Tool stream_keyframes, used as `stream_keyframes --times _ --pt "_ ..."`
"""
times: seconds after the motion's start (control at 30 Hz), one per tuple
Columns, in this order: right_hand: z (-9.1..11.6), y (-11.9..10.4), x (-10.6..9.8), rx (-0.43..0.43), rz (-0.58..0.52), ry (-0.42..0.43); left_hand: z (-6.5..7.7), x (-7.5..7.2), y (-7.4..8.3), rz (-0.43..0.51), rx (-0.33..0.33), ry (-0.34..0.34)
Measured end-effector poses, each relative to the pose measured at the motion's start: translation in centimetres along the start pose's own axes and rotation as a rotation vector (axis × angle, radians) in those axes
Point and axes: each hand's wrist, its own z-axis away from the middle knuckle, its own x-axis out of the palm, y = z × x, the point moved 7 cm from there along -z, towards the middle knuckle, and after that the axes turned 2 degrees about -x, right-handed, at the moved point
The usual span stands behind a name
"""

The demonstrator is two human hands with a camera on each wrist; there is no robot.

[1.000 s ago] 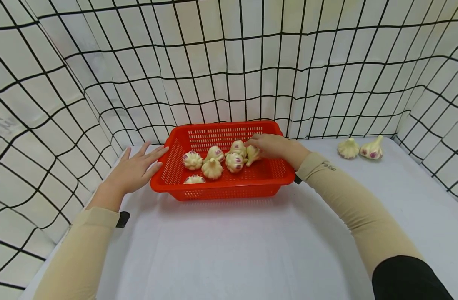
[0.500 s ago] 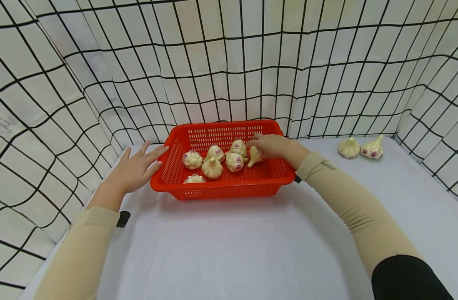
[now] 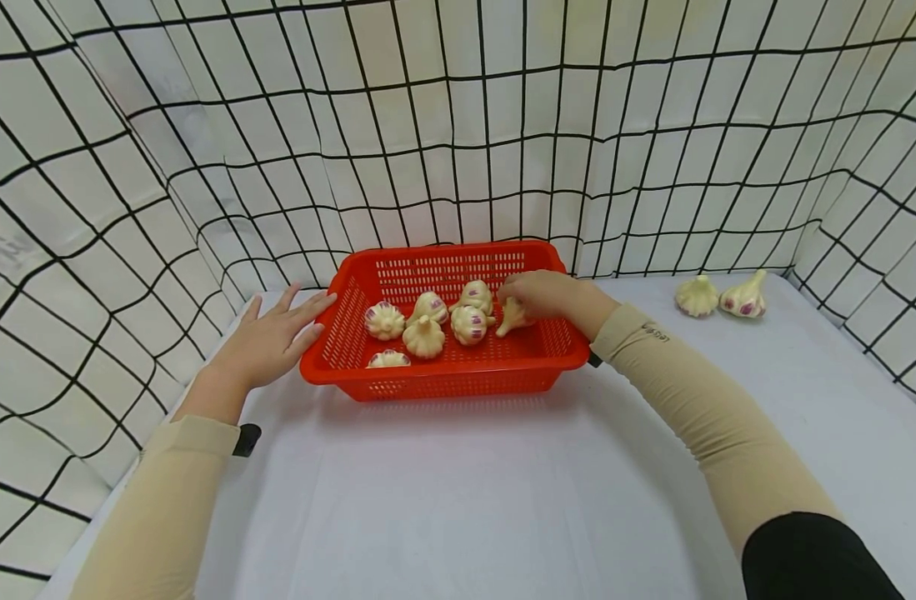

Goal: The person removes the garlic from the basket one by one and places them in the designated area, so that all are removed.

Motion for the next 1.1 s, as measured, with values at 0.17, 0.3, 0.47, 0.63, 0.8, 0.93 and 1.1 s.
stream_keyframes --times 0.17,0.3,0.47,0.63,0.8,0.93,1.1 --pt "0.2 0.0 0.2 0.024 0.007 -0.018 -0.1 0.2 0.0 -0.004 0.001 0.000" --pt "0.4 -0.1 0.2 0.038 0.005 -0.027 -0.1 0.2 0.1 -0.003 0.003 0.004" --pt "0.6 -0.2 -0.1 0.057 0.009 -0.031 -0.2 0.4 0.0 -0.009 0.006 0.005" --pt "1.3 -0.5 -0.9 0.099 -0.023 -0.026 0.0 0.5 -0.1 -0.004 0.002 0.001" --pt "2.2 -0.9 -1.7 0.056 -0.020 0.007 0.0 0.4 -0.1 -0.005 0.000 -0.002" --pt "3.0 -1.1 -2.3 0.032 0.001 0.038 -0.1 0.3 0.0 -0.011 0.000 0.002" --pt "3.6 -1.7 -2.9 0.011 0.003 0.048 -0.1 0.1 0.0 -0.017 0.000 0.005"
